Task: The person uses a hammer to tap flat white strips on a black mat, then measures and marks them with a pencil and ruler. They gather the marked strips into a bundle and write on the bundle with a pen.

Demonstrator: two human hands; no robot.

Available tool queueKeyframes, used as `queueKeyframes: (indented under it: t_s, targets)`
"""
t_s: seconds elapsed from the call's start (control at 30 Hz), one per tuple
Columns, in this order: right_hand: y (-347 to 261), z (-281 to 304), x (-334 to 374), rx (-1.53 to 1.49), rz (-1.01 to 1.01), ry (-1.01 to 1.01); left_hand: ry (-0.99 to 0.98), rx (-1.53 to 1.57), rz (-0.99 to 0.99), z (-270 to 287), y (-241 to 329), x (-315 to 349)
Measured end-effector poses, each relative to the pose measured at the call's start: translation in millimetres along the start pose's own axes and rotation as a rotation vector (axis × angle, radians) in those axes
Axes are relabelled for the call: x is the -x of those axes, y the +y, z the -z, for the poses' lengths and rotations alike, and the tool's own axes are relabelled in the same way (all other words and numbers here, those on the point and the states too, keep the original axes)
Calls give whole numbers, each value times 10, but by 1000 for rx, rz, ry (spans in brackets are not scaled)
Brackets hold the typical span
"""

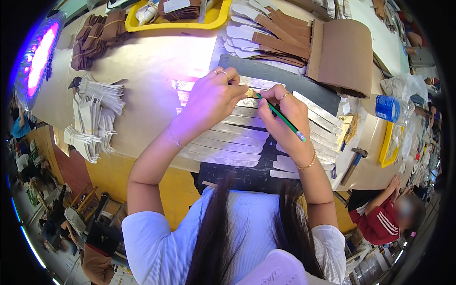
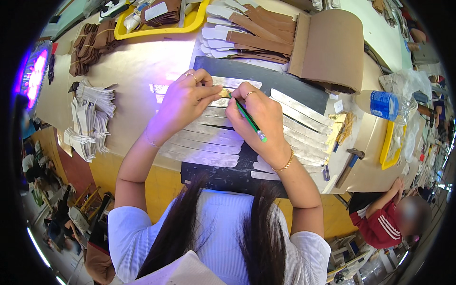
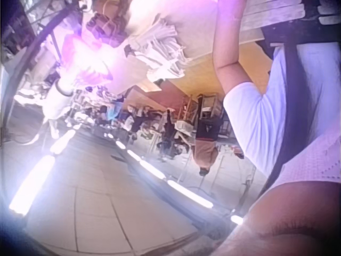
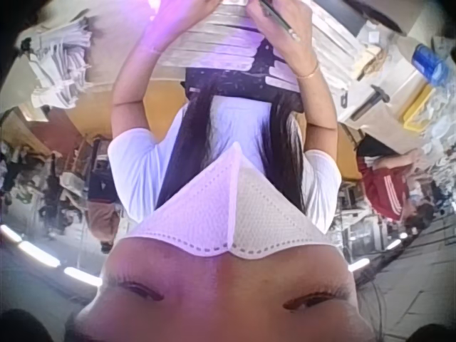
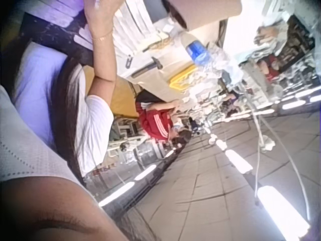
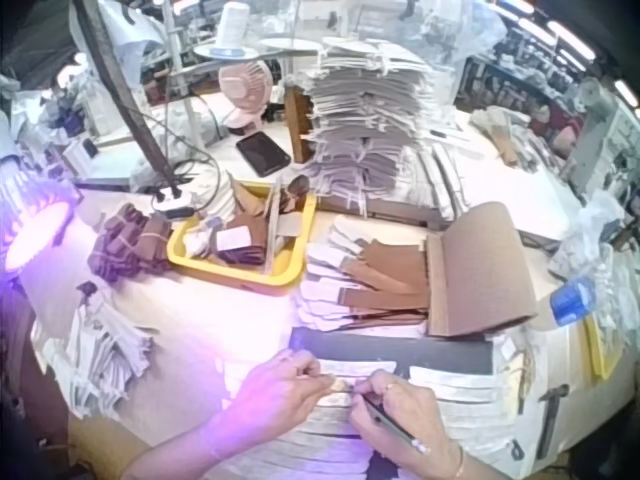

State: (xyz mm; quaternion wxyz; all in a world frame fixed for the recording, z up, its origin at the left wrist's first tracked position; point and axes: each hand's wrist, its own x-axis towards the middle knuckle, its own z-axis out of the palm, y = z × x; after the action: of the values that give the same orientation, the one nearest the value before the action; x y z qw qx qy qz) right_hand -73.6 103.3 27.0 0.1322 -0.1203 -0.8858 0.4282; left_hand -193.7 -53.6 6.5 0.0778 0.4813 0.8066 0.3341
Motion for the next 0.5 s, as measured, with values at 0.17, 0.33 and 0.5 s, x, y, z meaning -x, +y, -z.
queueKeyframes:
  t_s: [0.17, 0.33, 0.5]
  targets:
    - [-43, 13, -25, 81, 12, -31, 17, 6, -3, -14, -4, 1]
    - [-41, 41, -79, 68, -27, -85, 14, -10, -8, -30, -14, -11]
    - [-65, 84, -78, -39, -143, -116, 7, -10, -9, -28, -29, -6]
